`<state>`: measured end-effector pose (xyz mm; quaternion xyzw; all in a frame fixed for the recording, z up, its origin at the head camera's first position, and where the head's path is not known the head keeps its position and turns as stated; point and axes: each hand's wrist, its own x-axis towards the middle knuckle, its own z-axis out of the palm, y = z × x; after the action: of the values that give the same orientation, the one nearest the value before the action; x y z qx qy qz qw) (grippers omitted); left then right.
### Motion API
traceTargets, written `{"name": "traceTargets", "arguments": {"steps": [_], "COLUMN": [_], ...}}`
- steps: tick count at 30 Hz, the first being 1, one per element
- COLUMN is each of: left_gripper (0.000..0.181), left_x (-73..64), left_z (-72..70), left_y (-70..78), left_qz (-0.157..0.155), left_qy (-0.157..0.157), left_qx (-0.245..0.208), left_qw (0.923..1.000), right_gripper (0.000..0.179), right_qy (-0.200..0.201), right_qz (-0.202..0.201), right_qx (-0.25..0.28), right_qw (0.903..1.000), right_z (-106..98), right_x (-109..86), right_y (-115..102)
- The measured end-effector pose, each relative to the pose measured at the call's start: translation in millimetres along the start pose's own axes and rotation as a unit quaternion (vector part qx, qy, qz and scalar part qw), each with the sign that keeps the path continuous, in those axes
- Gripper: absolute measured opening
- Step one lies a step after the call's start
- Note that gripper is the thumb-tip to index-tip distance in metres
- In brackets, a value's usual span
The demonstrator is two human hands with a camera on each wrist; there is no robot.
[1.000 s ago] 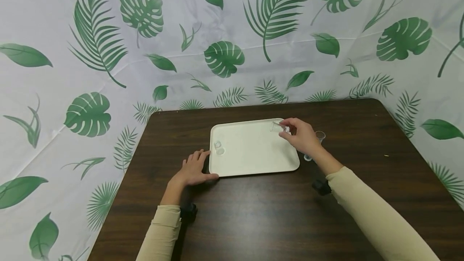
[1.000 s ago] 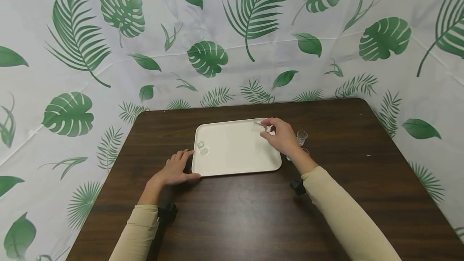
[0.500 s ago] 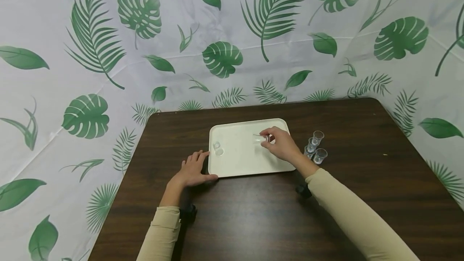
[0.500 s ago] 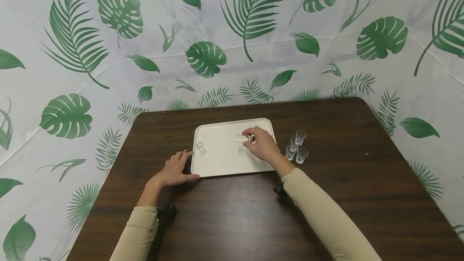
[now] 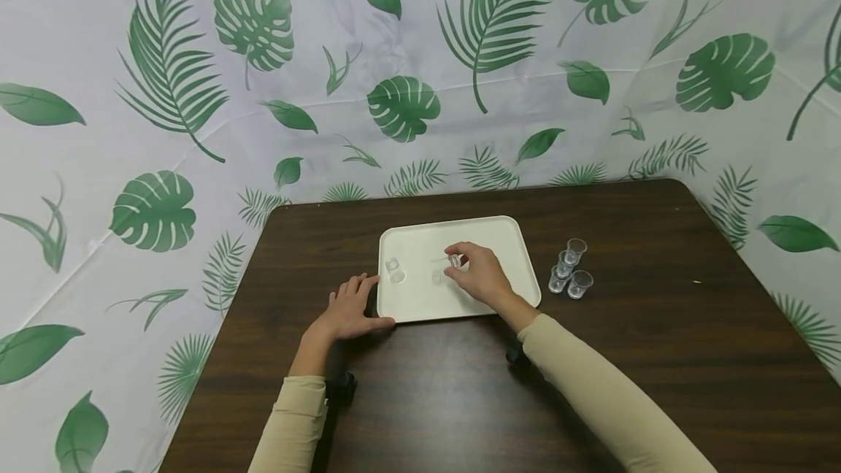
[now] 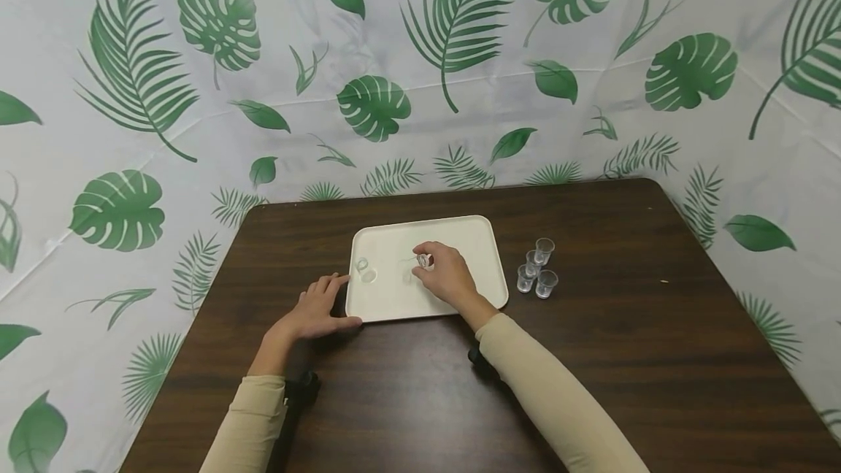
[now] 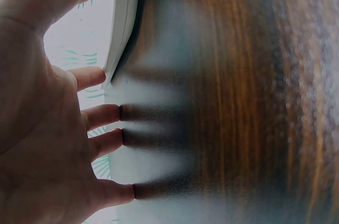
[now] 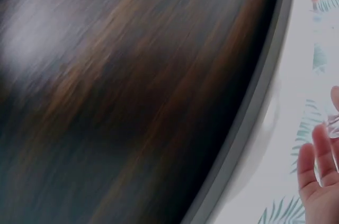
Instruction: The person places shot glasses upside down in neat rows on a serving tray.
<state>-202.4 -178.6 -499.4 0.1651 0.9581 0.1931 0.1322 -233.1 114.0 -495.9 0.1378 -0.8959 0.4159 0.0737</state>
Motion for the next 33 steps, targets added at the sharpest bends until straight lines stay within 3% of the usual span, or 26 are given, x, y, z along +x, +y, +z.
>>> {"name": "traceTargets", "arguments": {"steps": [17, 33], "left_gripper": [0.095, 0.096], "left_x": [-0.5, 2.3], "left_z": [0.1, 0.7], "left_y": [-3.8, -3.2], "left_qz": [0.003, -0.001], "left_qy": [0.002, 0.005], "left_qx": [0.012, 0.015], "left_qw": [0.9999, 0.9999], "right_gripper": [0.037, 0.035], "right_qy": [0.010, 0.007], "right_qz": [-0.013, -0.078], "right_qx": [-0.004, -0.032], "right_qw": [0.9999, 0.9964], "right_z": [50, 61], "right_x": [23.6, 23.8], "right_y": [-24, -27]}}
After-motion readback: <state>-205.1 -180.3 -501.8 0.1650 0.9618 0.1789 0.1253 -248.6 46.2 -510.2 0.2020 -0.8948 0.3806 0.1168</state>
